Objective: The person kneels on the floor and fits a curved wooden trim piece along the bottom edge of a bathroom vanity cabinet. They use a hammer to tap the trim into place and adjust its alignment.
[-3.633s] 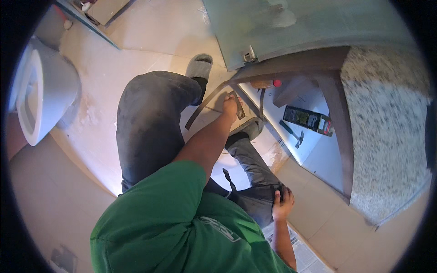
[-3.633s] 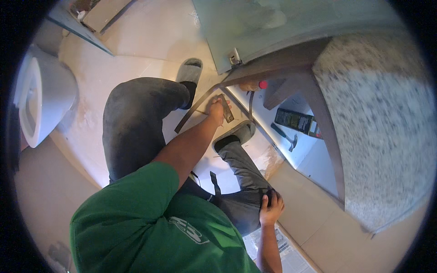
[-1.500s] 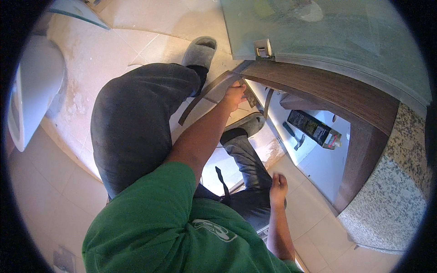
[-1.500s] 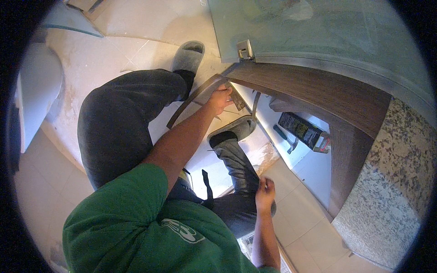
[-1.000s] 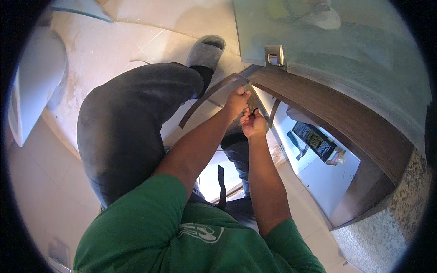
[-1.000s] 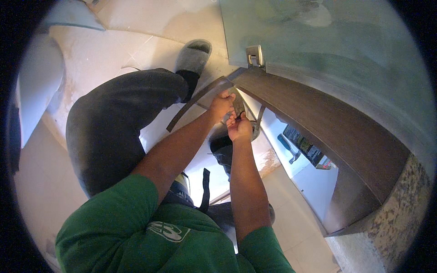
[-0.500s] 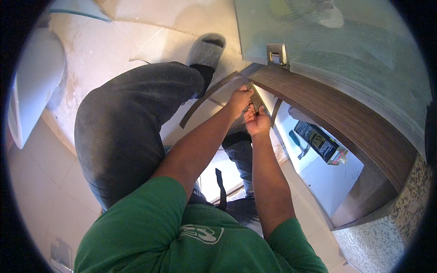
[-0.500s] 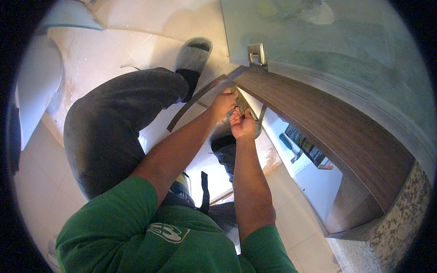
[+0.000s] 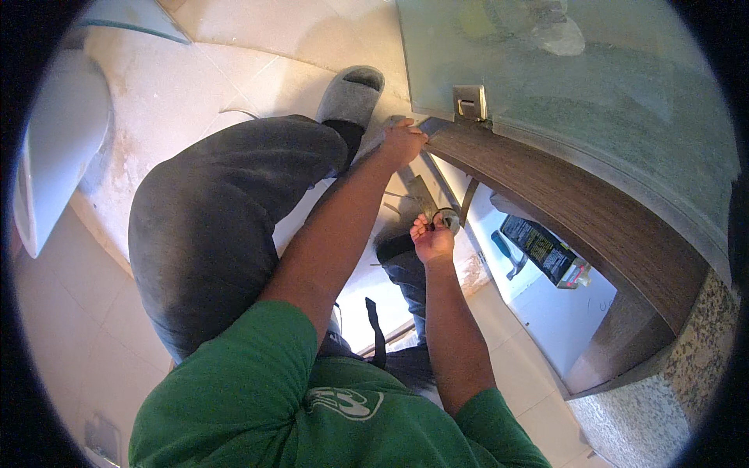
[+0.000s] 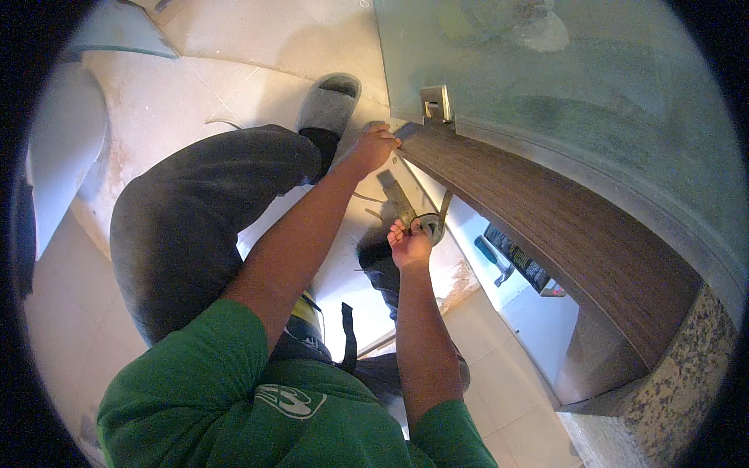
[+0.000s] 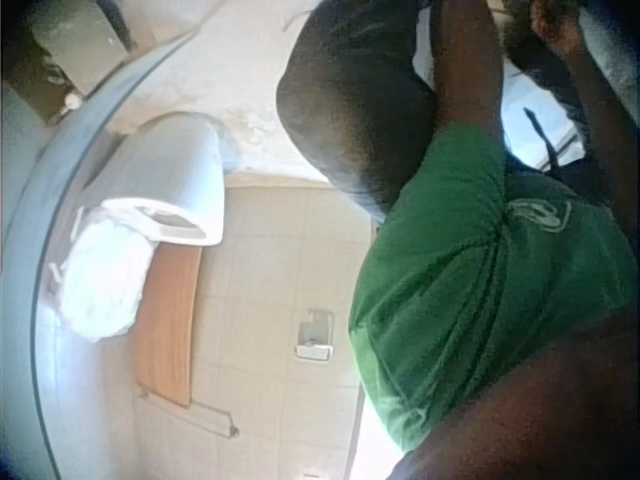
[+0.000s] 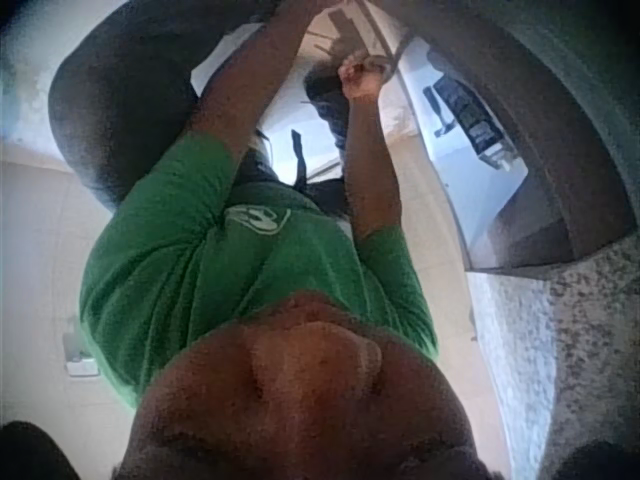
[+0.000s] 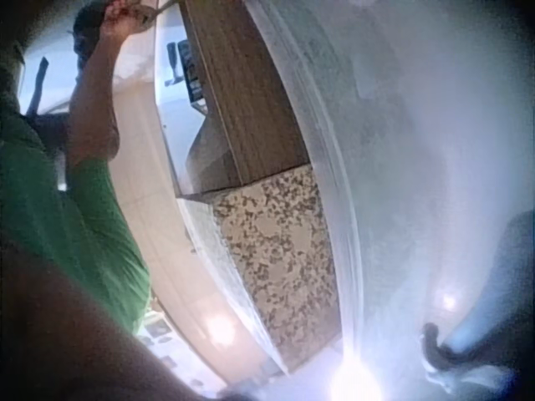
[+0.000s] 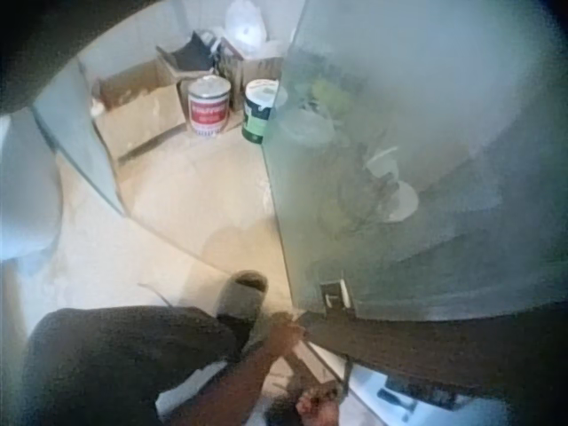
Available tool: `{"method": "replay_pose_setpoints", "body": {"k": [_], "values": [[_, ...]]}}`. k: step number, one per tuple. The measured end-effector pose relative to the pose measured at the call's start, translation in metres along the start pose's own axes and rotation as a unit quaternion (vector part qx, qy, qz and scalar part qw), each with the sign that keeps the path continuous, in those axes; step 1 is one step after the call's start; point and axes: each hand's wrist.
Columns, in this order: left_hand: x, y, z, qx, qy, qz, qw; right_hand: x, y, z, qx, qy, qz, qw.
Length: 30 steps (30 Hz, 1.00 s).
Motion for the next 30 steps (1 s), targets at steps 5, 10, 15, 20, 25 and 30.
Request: {"method": "replay_pose_setpoints", "body": {"k": [5, 10, 15, 20, 25, 30], "values": [[-0.012, 0.002, 0.022, -0.012, 0.062, 0.040, 0.997, -0.004, -0.004, 0.016, 0.030, 0.007, -0.008, 0.999], [-0.017, 0.009, 0.034, -0.076, 0.242, 0.103, 0.962, 0.001, -0.004, 0.010, 0.033, -0.009, 0.003, 0.999], [-0.042, 0.012, 0.043, -0.150, 0.575, 0.359, 0.720, 0.004, -0.002, -0.003, 0.035, -0.051, 0.001, 0.998], [-0.017, 0.039, -0.025, -0.251, 0.527, 0.326, 0.743, 0.004, -0.005, -0.015, 0.066, -0.061, 0.016, 0.996], [-0.020, 0.083, -0.091, -0.193, 0.514, 0.162, 0.820, 0.006, -0.015, -0.029, 0.063, -0.063, 0.002, 0.996], [-0.079, 0.082, -0.007, -0.082, 0.529, 0.221, 0.815, 0.005, -0.016, -0.050, 0.077, -0.064, 0.030, 0.995]]}}
Point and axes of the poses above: each hand's wrist, its own y-axis away from the middle knuckle, its own z-axis out of the back of the hand, x = y × z, and after that the axes turned 4 degrees about z, right-handed
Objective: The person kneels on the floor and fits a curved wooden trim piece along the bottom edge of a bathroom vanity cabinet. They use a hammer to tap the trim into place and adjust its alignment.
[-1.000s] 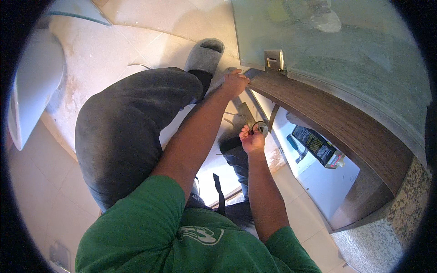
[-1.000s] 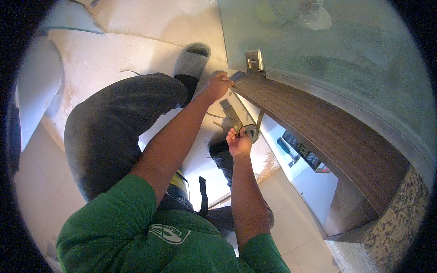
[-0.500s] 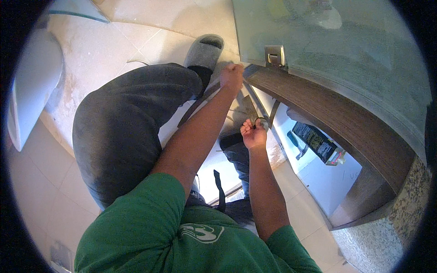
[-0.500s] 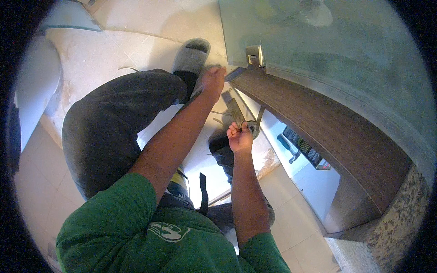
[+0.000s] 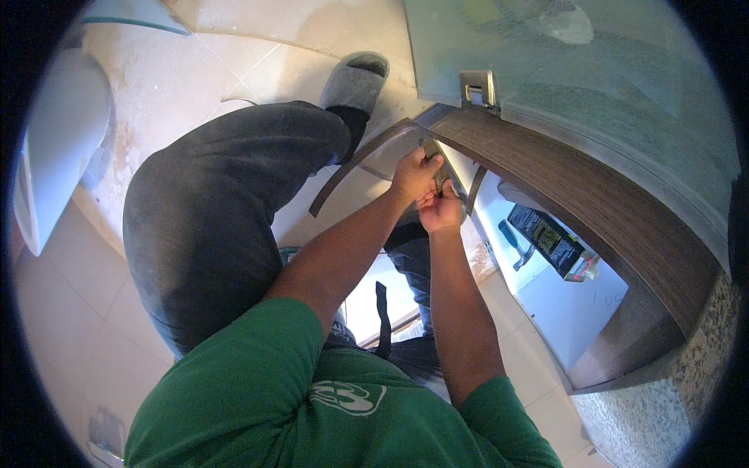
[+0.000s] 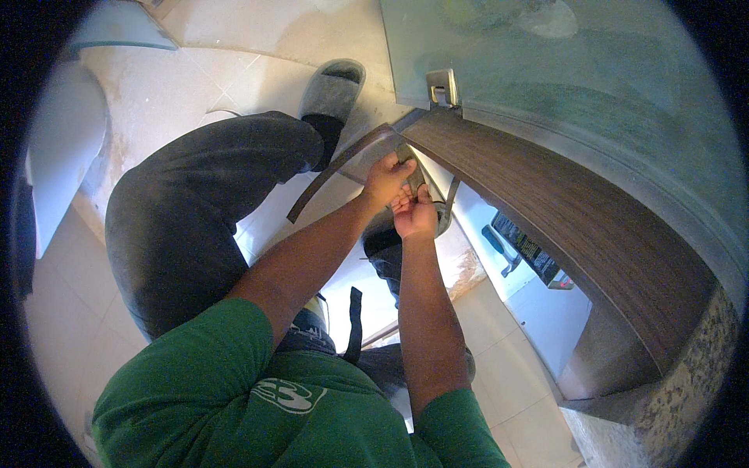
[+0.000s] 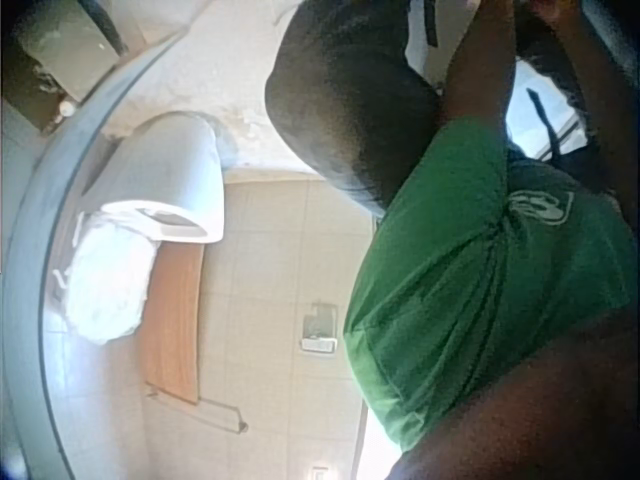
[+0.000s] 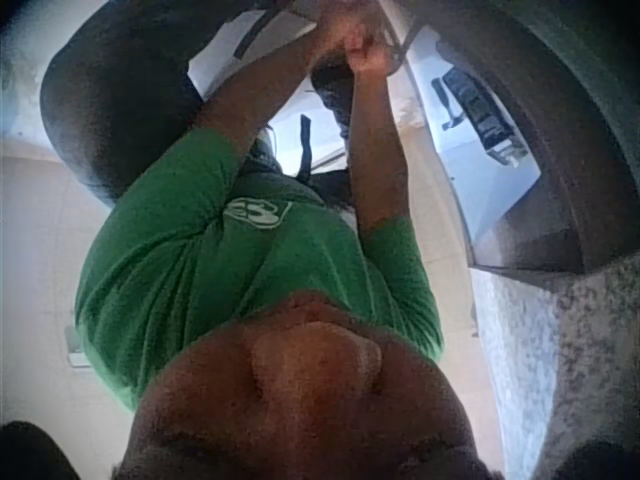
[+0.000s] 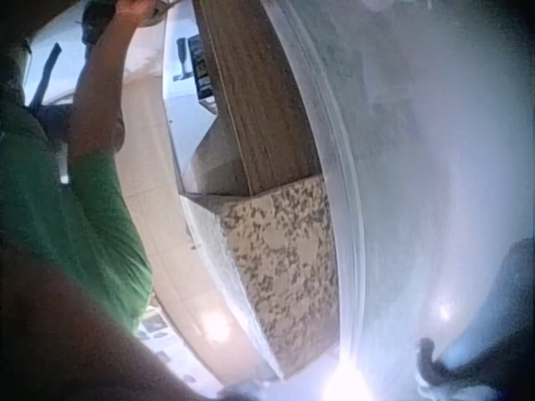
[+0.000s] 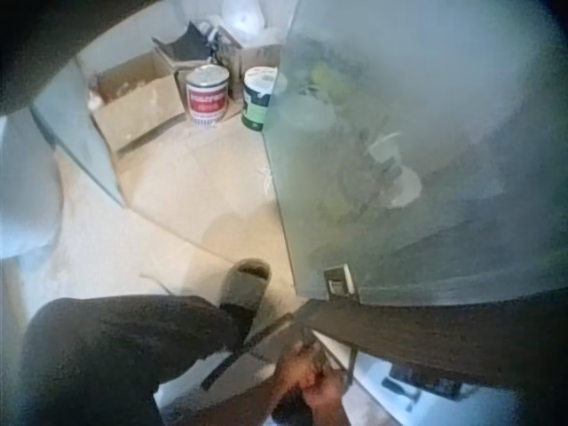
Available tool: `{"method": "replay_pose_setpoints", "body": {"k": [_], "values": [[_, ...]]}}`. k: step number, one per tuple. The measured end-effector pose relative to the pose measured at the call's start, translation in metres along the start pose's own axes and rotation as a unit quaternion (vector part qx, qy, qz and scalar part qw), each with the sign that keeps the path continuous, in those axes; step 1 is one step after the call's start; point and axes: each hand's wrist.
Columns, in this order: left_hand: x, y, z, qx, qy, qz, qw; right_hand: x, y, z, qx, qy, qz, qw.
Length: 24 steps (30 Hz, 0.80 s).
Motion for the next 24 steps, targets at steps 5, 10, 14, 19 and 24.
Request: {"method": "replay_pose_setpoints", "body": {"k": [5, 10, 14, 19, 24], "values": [[0.014, -0.018, -0.002, -0.006, -0.026, 0.005, 1.000, 0.001, -0.005, 0.001, 0.006, -0.006, -0.001, 1.000], [0.003, -0.017, 0.001, 0.031, 0.013, 0.055, 0.998, 0.002, -0.008, 0.002, -0.002, -0.002, -0.018, 1.000], [0.004, -0.019, 0.001, 0.069, 0.159, 0.141, 0.975, 0.005, -0.012, 0.013, -0.020, 0.020, -0.007, 1.000], [0.005, -0.015, 0.002, 0.066, 0.234, 0.157, 0.957, 0.005, -0.007, 0.004, -0.042, 0.027, 0.019, 0.999], [0.011, -0.016, -0.001, 0.072, 0.201, 0.157, 0.964, 0.010, -0.017, 0.010, -0.024, -0.011, -0.025, 0.999]]}}
Point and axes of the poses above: each hand's wrist, its own y-axis away from the middle knuckle, its own z-axis out of the back of the hand, x = y × z, and after that the axes turned 4 degrees about z, right-handed
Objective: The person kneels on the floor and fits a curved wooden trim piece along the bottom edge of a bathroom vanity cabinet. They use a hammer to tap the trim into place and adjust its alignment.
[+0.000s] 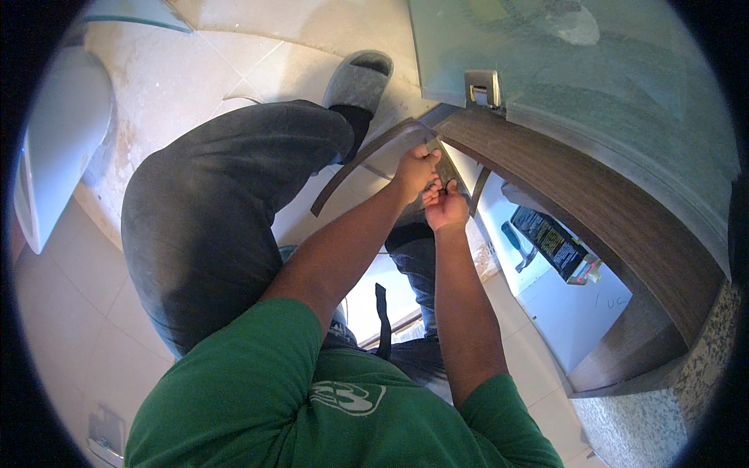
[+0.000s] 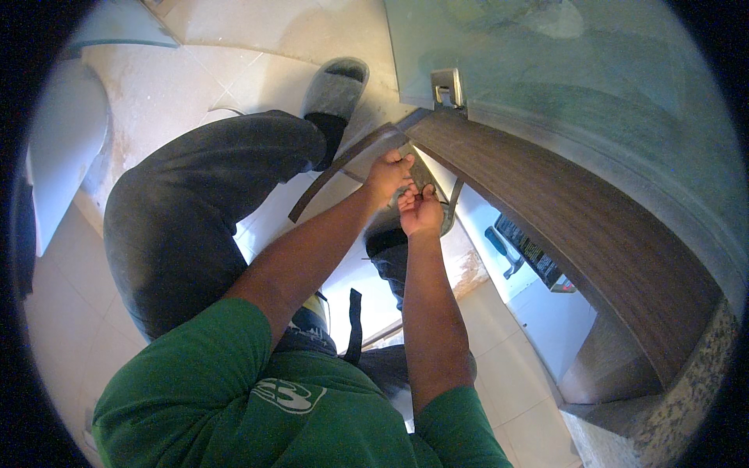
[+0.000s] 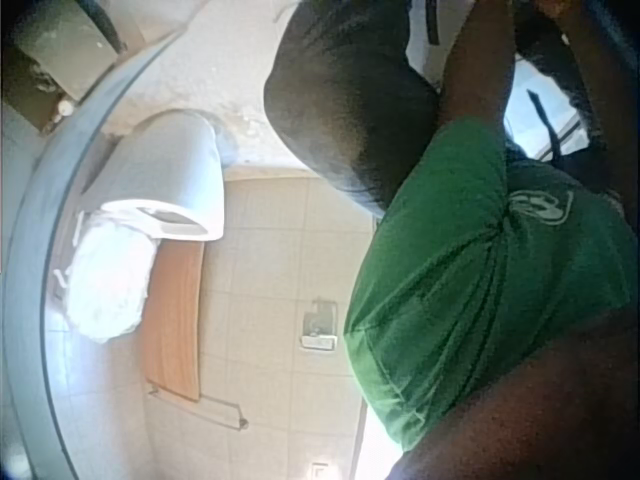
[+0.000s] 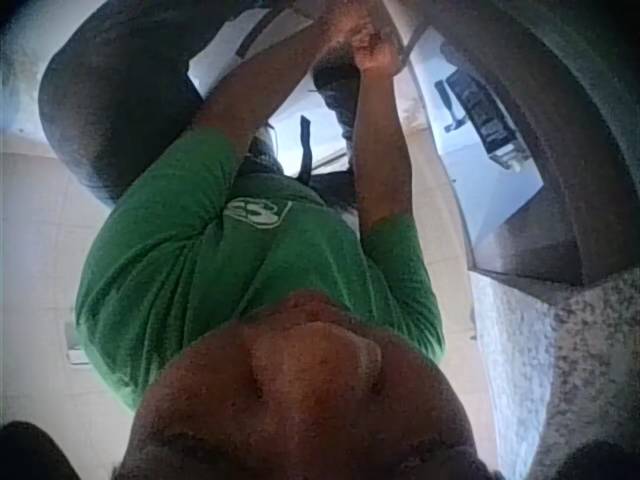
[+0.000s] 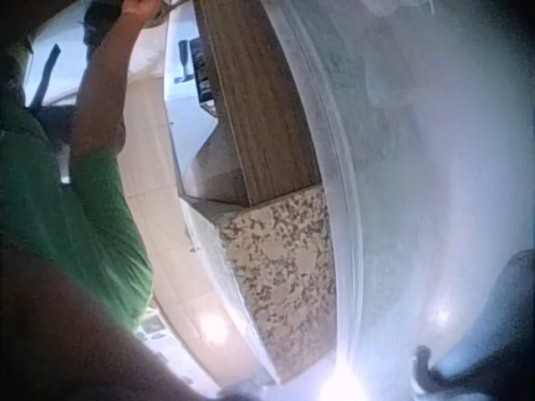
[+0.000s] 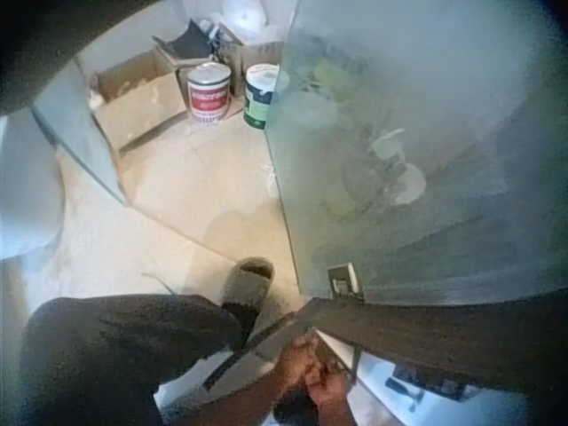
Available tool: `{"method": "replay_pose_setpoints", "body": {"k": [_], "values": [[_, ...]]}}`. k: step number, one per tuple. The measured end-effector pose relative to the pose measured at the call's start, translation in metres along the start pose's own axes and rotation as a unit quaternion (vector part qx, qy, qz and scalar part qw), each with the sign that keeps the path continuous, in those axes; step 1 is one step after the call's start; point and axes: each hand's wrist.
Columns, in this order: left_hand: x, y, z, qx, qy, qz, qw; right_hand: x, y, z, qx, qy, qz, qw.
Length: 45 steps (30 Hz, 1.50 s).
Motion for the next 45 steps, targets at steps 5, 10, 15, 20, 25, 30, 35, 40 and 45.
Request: {"method": "replay_pose_setpoints", "body": {"k": [5, 10, 15, 20, 25, 30, 35, 40, 45], "values": [[-0.005, 0.009, -0.006, -0.018, -0.003, -0.005, 1.000, -0.002, -0.002, 0.002, 0.036, 0.005, 0.011, 0.999], [-0.011, 0.005, -0.003, -0.033, -0.047, 0.024, 0.998, -0.006, 0.007, -0.016, 0.024, -0.023, 0.017, 0.999], [-0.010, -0.004, 0.004, 0.004, -0.077, -0.015, 0.997, -0.012, 0.003, -0.020, -0.004, -0.034, 0.038, 0.999], [-0.011, -0.007, 0.005, 0.011, -0.102, -0.043, 0.994, -0.014, -0.001, -0.019, 0.019, -0.062, 0.042, 0.997], [-0.019, -0.014, 0.012, 0.014, -0.213, -0.039, 0.976, -0.020, 0.006, -0.033, -0.005, -0.068, 0.058, 0.996], [-0.012, -0.010, -0.001, 0.025, -0.103, -0.040, 0.994, -0.006, -0.004, -0.020, 0.035, -0.054, 0.051, 0.997], [0.004, -0.006, -0.003, 0.068, 0.076, 0.015, 0.995, -0.011, -0.005, -0.015, 0.035, -0.056, 0.067, 0.996], [0.007, -0.012, 0.003, 0.098, 0.039, -0.027, 0.994, -0.012, -0.004, -0.019, 0.027, -0.044, 0.067, 0.996], [0.000, -0.010, 0.003, 0.041, -0.025, 0.011, 0.999, -0.009, -0.014, -0.001, 0.115, -0.063, 0.033, 0.991]]}}
Point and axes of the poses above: each hand's wrist, its own y-axis away from the middle knuckle, its own z-axis out of the back of the hand, x = y × z, and after that the axes turned 4 degrees about z, right-handed
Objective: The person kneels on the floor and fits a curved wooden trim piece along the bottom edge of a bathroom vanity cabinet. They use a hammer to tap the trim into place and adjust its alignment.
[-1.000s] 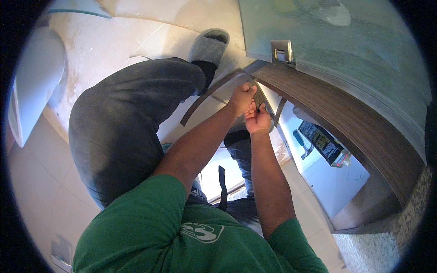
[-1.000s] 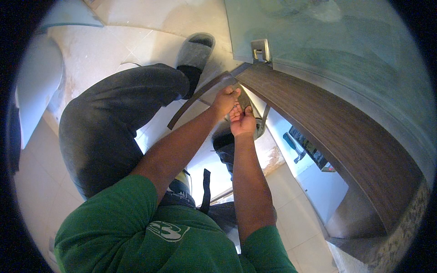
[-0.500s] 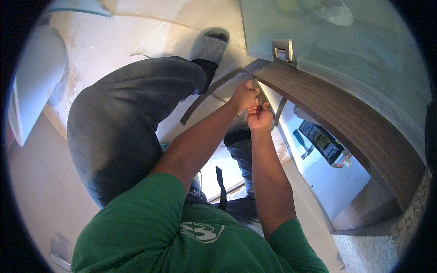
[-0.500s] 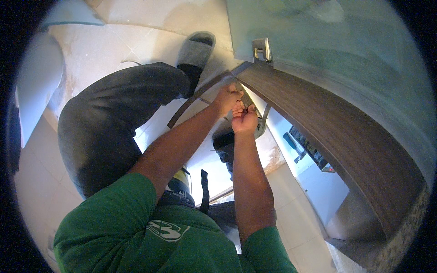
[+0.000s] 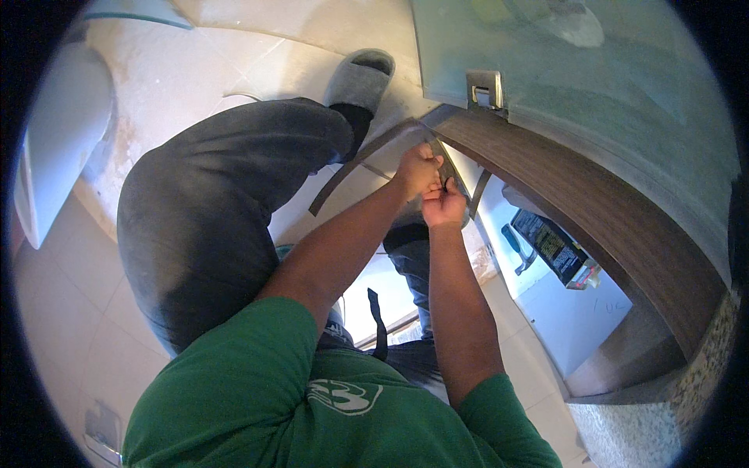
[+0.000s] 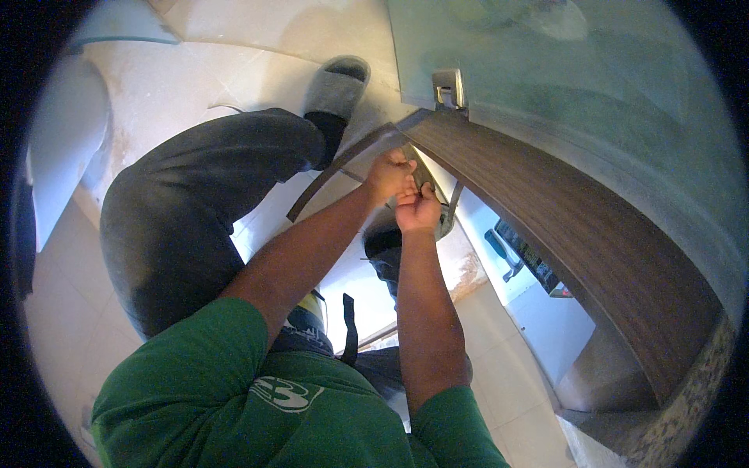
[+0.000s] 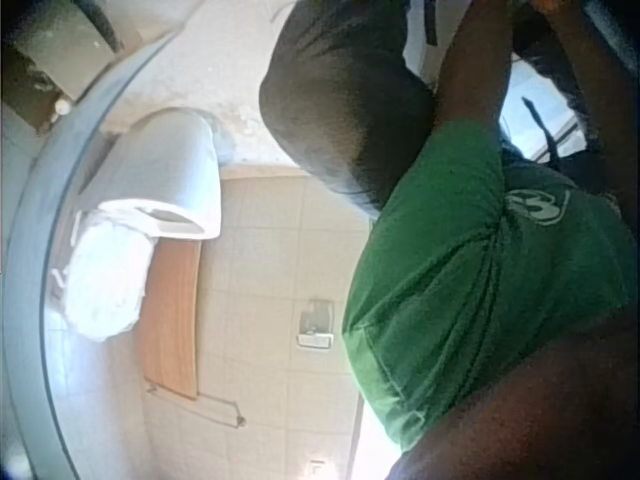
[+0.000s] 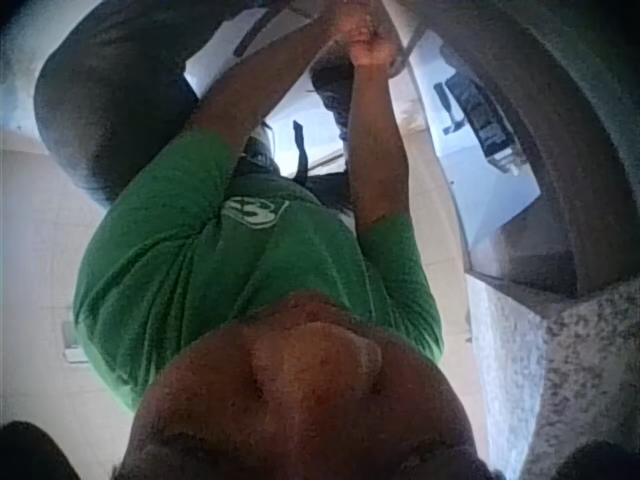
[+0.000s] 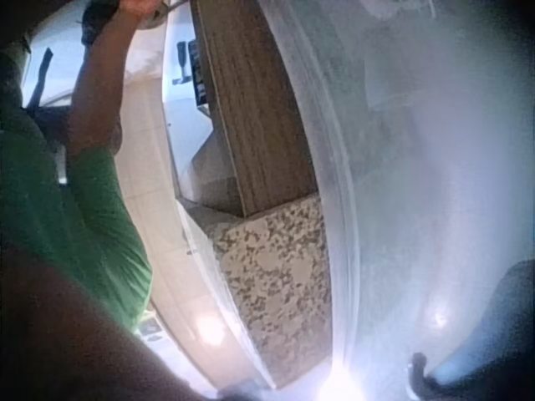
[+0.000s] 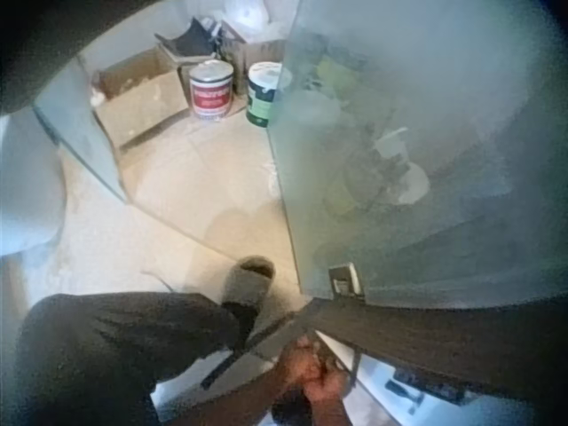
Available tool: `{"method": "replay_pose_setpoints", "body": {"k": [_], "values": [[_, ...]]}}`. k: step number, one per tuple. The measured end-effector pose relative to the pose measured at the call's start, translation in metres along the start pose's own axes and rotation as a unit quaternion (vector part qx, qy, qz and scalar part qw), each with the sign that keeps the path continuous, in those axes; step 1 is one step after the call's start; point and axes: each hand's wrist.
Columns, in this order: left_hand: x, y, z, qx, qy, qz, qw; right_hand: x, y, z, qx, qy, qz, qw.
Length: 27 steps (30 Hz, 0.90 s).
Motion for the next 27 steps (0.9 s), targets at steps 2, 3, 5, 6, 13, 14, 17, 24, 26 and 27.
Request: {"method": "replay_pose_setpoints", "body": {"k": [2, 3, 5, 6, 13, 14, 17, 24, 26, 27], "values": [[-0.001, 0.004, -0.001, -0.016, -0.039, -0.031, 0.999, -0.003, 0.003, -0.006, -0.055, 0.005, 0.020, 0.998], [-0.005, 0.009, -0.004, -0.023, -0.059, -0.046, 0.997, -0.003, 0.005, -0.011, -0.082, 0.007, 0.030, 0.996], [-0.011, 0.015, -0.007, -0.056, -0.108, -0.045, 0.992, -0.004, 0.005, -0.004, -0.069, 0.008, 0.038, 0.997], [-0.011, 0.015, -0.007, -0.059, -0.111, -0.055, 0.991, -0.003, 0.005, -0.001, -0.062, 0.008, 0.042, 0.997], [0.013, -0.010, 0.011, -0.053, -0.159, -0.114, 0.979, 0.004, 0.013, 0.009, -0.064, 0.032, -0.053, 0.996], [-0.002, 0.000, 0.007, -0.040, -0.139, -0.084, 0.986, 0.003, 0.012, 0.006, -0.072, 0.037, -0.052, 0.995], [-0.012, 0.004, 0.010, -0.031, -0.171, -0.082, 0.981, 0.007, 0.021, -0.017, -0.081, 0.085, -0.031, 0.993], [-0.011, 0.006, 0.007, -0.019, -0.147, -0.079, 0.986, 0.013, 0.017, -0.015, -0.020, 0.090, -0.045, 0.995], [-0.009, 0.004, 0.005, -0.040, -0.165, -0.089, 0.981, 0.008, 0.017, -0.016, -0.015, 0.070, -0.018, 0.997], [-0.010, 0.005, 0.004, -0.051, -0.174, -0.094, 0.979, 0.005, 0.017, -0.018, -0.013, 0.060, -0.006, 0.998]]}}
Point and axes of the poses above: each hand's wrist, its own y-axis away from the middle knuckle, its own z-axis out of the back of the hand, x = y × z, and after that the axes turned 4 degrees about z, right-handed
